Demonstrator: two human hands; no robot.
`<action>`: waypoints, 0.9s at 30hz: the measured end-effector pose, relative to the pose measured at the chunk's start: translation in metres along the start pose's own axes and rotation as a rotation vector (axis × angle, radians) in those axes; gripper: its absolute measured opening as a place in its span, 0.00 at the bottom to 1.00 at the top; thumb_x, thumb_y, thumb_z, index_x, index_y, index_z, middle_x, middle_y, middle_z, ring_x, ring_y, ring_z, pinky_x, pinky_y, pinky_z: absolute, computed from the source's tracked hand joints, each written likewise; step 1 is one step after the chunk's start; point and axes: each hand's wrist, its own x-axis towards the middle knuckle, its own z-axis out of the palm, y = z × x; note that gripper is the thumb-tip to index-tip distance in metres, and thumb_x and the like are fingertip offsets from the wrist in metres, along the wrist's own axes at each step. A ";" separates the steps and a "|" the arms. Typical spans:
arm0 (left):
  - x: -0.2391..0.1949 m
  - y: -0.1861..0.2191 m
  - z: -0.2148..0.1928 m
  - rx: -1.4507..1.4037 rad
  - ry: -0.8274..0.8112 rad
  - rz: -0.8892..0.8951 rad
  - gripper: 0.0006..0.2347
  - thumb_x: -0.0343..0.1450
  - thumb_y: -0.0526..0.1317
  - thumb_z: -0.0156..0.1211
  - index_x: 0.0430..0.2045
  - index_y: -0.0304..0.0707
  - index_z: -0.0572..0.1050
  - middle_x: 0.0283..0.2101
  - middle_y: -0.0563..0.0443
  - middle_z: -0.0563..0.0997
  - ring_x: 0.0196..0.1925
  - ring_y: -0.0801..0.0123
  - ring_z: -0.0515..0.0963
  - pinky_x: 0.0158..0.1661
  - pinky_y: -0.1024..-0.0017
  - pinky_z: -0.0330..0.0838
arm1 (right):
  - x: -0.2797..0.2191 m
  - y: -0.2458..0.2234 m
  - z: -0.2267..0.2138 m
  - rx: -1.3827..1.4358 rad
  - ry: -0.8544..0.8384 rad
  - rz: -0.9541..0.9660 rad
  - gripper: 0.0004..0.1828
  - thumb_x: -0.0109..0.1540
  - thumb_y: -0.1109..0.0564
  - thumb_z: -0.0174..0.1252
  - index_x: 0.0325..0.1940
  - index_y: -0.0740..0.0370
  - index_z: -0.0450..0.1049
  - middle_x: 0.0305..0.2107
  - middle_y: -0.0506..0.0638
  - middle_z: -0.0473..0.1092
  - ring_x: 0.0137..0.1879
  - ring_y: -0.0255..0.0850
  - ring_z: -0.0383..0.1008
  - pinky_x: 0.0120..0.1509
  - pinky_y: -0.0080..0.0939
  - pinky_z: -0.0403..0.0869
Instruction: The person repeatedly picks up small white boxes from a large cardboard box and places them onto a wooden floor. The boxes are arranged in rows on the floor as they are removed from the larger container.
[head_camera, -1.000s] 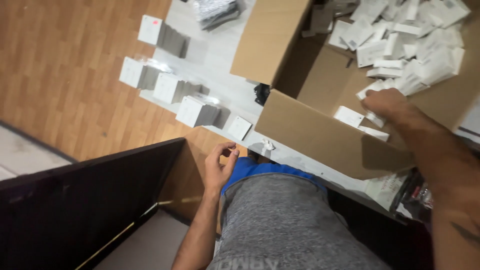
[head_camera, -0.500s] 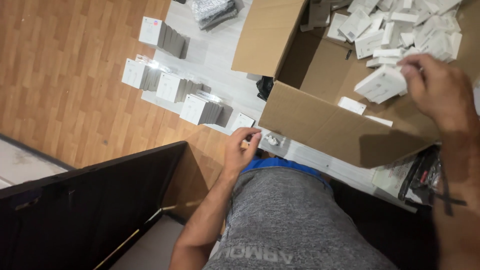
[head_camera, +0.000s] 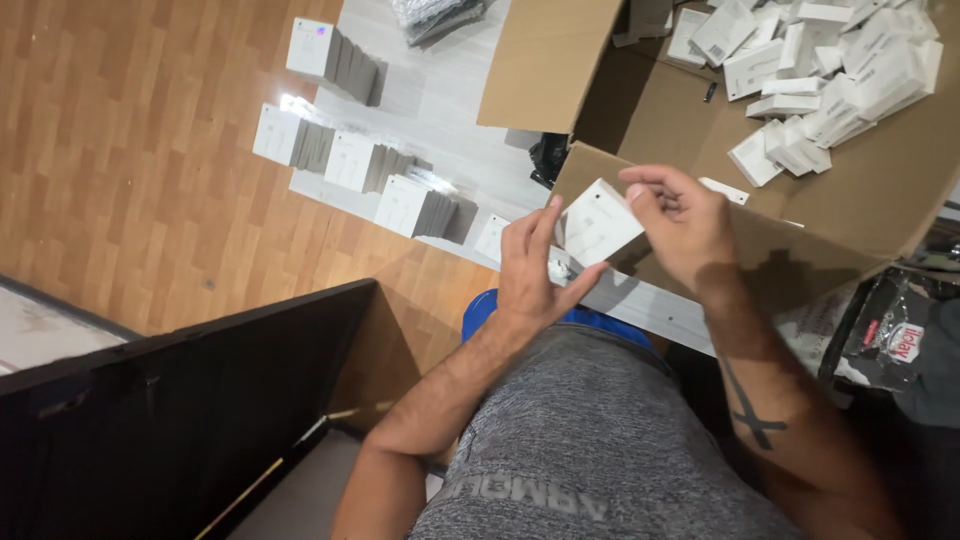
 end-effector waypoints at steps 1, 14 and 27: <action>-0.002 -0.004 -0.006 -0.060 0.040 -0.050 0.34 0.56 0.44 0.71 0.55 0.31 0.63 0.43 0.43 0.70 0.44 0.58 0.70 0.47 0.65 0.68 | 0.001 0.006 0.008 0.036 -0.006 -0.036 0.10 0.63 0.59 0.52 0.48 0.59 0.73 0.32 0.51 0.73 0.33 0.29 0.69 0.38 0.30 0.71; -0.086 -0.141 -0.007 0.209 -0.167 -0.529 0.35 0.54 0.42 0.71 0.54 0.30 0.60 0.43 0.37 0.72 0.44 0.53 0.72 0.47 0.60 0.69 | -0.030 0.043 -0.002 -0.031 0.172 -0.111 0.08 0.68 0.63 0.52 0.49 0.70 0.71 0.35 0.61 0.71 0.33 0.40 0.69 0.37 0.36 0.69; -0.119 -0.184 0.036 0.530 -0.346 -0.454 0.37 0.52 0.52 0.69 0.54 0.36 0.62 0.45 0.38 0.71 0.45 0.52 0.73 0.46 0.60 0.67 | -0.061 0.052 0.010 -0.220 -0.093 -0.100 0.08 0.58 0.56 0.56 0.41 0.54 0.76 0.34 0.50 0.75 0.38 0.46 0.76 0.38 0.40 0.74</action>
